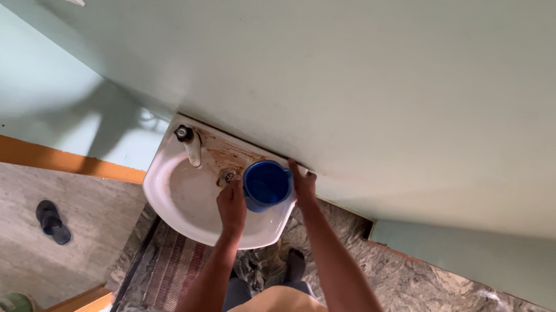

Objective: The person cleans a dirty bathroom sink using a blue plastic cup to pour water and their hands to scrub the basin. They repeatedly fill the cup from the tap, pour water into the sink, and scrub the surface to remove stains.

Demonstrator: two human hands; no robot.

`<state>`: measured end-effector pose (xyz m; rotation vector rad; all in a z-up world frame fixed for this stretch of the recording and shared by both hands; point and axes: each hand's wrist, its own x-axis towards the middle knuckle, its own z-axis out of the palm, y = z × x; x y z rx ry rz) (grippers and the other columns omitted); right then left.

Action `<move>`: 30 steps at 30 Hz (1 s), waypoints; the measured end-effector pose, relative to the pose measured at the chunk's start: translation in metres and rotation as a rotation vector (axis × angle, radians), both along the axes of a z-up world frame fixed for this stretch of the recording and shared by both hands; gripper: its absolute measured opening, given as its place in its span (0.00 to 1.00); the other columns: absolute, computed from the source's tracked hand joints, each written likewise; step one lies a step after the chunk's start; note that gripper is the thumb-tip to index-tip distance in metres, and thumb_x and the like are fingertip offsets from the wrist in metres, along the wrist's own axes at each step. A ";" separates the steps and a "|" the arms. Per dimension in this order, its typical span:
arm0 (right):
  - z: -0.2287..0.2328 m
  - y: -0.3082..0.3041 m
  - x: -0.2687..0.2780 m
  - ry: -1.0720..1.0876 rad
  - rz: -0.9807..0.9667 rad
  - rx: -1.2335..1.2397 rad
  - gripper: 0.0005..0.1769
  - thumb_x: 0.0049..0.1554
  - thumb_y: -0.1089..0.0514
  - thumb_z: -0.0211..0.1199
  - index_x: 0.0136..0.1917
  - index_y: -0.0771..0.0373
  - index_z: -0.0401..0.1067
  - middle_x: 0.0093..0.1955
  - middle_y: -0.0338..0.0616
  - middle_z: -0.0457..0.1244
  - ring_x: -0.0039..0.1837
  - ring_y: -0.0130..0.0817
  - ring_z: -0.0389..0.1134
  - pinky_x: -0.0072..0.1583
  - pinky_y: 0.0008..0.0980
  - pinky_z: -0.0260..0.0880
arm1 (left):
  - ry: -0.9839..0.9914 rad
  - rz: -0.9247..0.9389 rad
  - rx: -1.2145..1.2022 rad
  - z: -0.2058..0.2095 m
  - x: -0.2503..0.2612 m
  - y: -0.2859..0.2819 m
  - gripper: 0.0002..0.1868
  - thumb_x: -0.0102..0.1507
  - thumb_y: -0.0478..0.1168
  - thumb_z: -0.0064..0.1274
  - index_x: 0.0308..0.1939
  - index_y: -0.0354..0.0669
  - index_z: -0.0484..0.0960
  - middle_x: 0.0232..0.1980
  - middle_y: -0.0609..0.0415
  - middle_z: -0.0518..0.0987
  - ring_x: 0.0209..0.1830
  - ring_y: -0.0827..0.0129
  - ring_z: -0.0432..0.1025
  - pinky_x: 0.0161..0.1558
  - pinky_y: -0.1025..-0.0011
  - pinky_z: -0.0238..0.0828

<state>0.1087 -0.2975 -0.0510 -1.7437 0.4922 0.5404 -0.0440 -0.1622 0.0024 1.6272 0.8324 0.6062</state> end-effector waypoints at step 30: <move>0.052 -0.015 -0.072 -0.989 0.979 -0.817 0.39 0.62 0.54 0.49 0.78 0.80 0.46 0.84 0.66 0.40 0.85 0.59 0.38 0.80 0.56 0.33 | 0.013 0.093 -0.072 -0.005 -0.035 0.017 0.26 0.74 0.46 0.42 0.26 0.30 0.69 0.22 0.53 0.62 0.24 0.72 0.54 0.28 0.62 0.50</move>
